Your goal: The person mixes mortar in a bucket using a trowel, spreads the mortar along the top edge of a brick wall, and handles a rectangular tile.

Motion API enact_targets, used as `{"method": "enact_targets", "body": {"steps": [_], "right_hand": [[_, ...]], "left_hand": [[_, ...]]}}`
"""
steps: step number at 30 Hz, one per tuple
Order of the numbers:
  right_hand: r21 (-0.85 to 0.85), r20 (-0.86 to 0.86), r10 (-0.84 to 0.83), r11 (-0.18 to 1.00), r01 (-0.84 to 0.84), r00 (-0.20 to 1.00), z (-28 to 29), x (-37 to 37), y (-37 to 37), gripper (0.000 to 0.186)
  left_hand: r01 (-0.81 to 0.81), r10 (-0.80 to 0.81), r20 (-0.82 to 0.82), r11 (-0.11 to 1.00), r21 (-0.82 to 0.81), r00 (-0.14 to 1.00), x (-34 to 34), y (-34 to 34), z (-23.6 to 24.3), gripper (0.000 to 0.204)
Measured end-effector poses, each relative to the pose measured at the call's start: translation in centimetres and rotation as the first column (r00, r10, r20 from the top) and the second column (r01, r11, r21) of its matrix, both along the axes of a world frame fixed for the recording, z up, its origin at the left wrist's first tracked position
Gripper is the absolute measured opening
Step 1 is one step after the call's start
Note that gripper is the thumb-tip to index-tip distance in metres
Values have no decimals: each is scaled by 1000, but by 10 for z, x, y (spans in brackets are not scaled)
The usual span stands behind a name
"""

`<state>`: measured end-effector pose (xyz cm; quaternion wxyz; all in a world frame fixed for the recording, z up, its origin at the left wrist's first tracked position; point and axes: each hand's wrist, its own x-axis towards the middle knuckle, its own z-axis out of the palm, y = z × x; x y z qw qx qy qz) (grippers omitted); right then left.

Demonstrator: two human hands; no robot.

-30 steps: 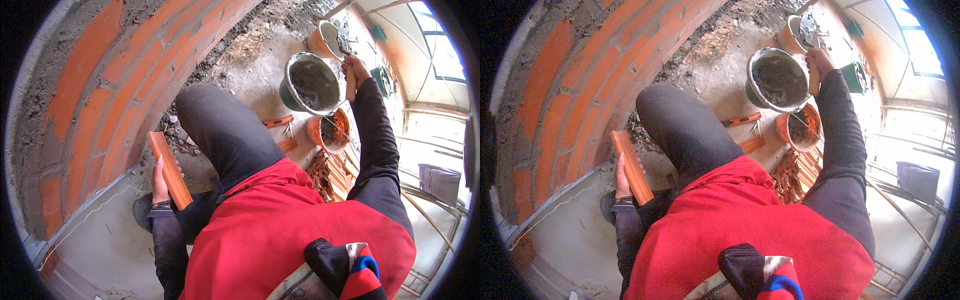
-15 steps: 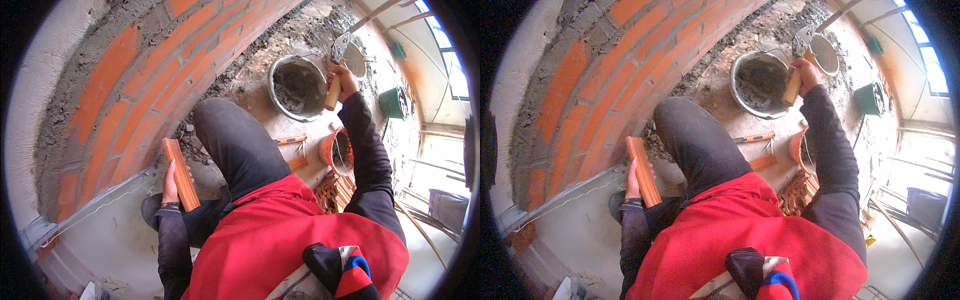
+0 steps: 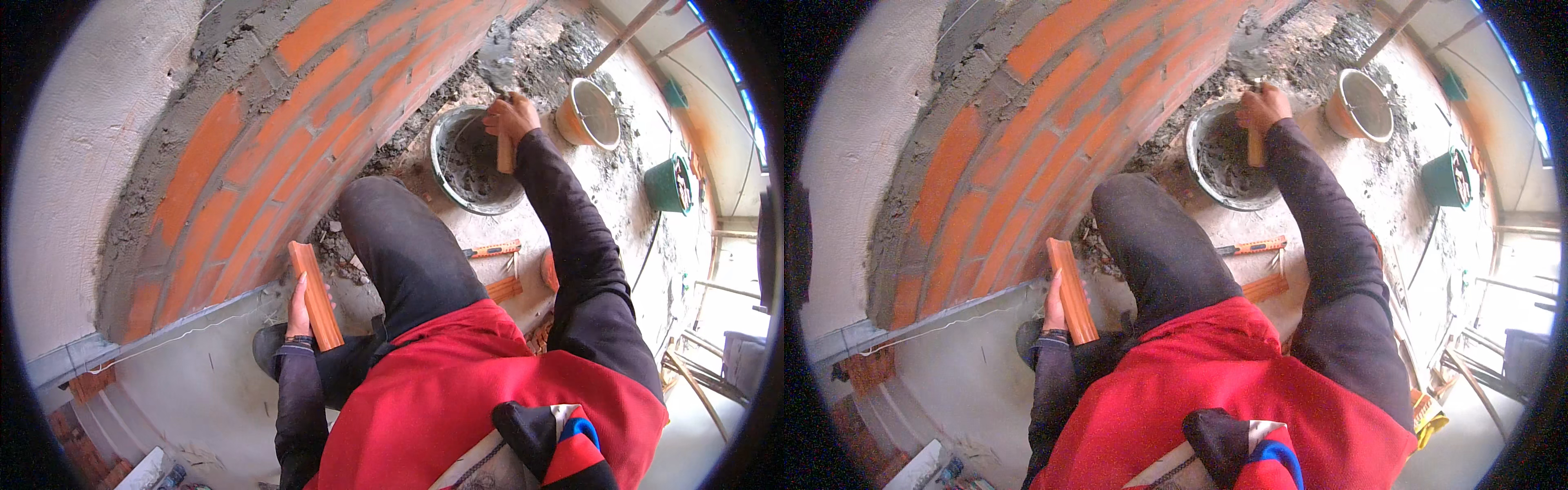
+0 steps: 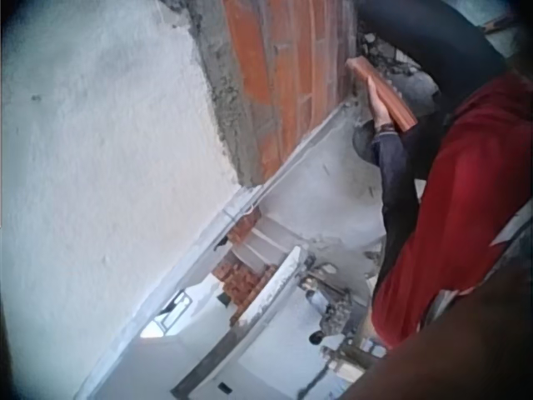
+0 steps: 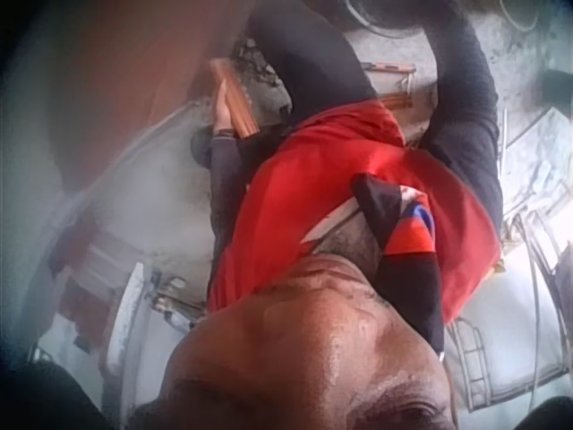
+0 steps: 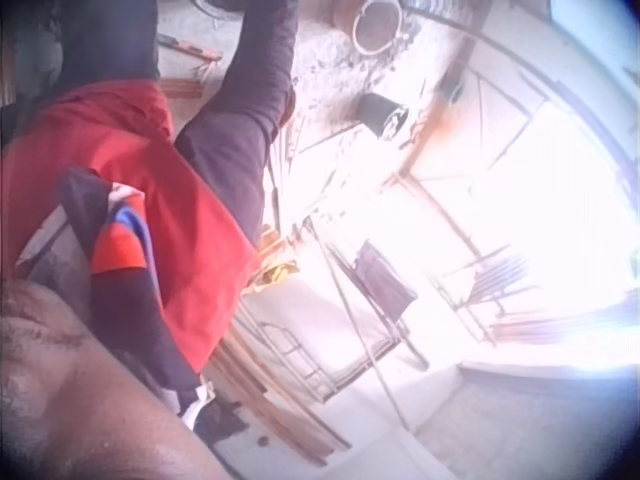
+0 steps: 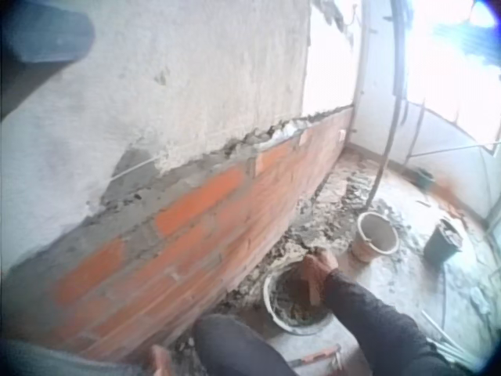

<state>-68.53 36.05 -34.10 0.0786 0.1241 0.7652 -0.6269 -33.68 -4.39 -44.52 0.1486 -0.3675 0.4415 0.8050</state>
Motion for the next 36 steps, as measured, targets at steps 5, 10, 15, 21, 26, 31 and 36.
{"method": "enact_targets", "body": {"steps": [5, 10, 15, 21, 26, 31, 36], "right_hand": [[613, -129, 204, 786, -83, 971, 41, 37, 73, 26], [862, 417, 396, 113, -494, 818, 134, 69, 131, 33], [822, 565, 298, -291, -490, 769, 102, 10, 62, 25], [779, 567, 373, -532, -332, 734, 54, -35, -29, 26], [771, 599, 400, -522, -364, 694, 33, -24, -19, 29], [837, 501, 389, 8, -547, 773, -47, 21, 94, 43], [868, 195, 160, 431, -246, 968, -103, 44, 92, 42]], "left_hand": [[0, -6, -94, 998, -64, 996, 5, 0, 13, 58], [-31, 27, -72, 998, -51, 997, 14, -5, 1, 60], [11, -14, -77, 999, -43, 997, 6, -9, -3, 62], [13, -16, -81, 999, -34, 997, -3, -4, -4, 55], [-25, 20, -104, 999, -44, 994, 6, -5, 5, 54], [-63, 59, -132, 998, -24, 989, 22, -13, -1, 58], [-23, 18, -120, 999, -37, 993, 16, -12, -1, 59]]}}
